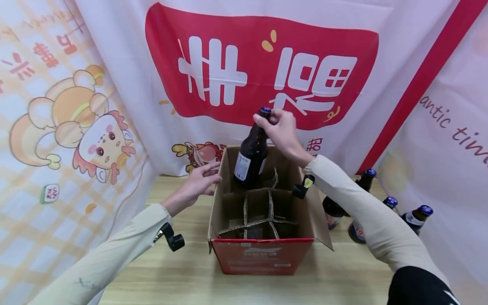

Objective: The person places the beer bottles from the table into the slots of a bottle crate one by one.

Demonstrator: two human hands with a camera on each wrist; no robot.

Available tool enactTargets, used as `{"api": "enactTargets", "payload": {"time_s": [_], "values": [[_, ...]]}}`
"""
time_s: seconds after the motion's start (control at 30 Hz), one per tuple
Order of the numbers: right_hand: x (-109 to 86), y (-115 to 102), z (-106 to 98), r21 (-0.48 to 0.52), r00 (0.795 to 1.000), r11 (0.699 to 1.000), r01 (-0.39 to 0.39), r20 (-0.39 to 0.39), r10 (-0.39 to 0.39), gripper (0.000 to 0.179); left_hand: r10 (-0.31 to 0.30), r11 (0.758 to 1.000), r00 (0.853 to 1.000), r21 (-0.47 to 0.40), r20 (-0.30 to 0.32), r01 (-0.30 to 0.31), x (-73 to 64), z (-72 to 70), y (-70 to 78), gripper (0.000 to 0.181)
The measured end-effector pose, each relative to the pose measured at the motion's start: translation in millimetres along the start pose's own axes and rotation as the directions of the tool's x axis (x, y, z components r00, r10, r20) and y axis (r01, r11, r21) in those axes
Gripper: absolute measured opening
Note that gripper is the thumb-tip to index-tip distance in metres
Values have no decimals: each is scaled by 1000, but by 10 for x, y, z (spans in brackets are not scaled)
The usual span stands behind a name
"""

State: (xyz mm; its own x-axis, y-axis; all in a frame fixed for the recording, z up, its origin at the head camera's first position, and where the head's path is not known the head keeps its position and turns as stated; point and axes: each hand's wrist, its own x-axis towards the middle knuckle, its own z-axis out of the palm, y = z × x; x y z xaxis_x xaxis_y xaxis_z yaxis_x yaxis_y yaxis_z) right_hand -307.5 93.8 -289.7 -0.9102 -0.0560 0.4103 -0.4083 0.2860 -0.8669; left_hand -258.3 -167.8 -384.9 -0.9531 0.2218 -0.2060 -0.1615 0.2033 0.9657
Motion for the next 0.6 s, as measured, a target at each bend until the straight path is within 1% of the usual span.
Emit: {"api": "enactTargets", "payload": {"time_s": [0.07,0.1,0.23,0.37,0.5,0.6], "values": [[-7,54,129,-11,999,999,-48,20,48,34,3,1000,1000,10,0,-3,-13,23,-24,65],[-14,79,188,-15,998,998,-58,27,59,34,8,1000,1000,13,0,-8,-16,34,-32,65],[-44,188,374,-43,996,996,-75,37,77,35,32,999,999,25,-13,-32,-7,63,-37,64],[-70,320,467,-88,992,992,-94,81,101,35,35,999,999,30,-15,-34,-1,67,-22,65],[-63,409,516,-142,983,987,-82,154,104,34,41,998,999,44,-11,-41,-18,36,-18,65],[-41,435,581,-191,968,981,-42,234,87,31,52,997,999,56,-9,-51,-30,4,-18,64]]}}
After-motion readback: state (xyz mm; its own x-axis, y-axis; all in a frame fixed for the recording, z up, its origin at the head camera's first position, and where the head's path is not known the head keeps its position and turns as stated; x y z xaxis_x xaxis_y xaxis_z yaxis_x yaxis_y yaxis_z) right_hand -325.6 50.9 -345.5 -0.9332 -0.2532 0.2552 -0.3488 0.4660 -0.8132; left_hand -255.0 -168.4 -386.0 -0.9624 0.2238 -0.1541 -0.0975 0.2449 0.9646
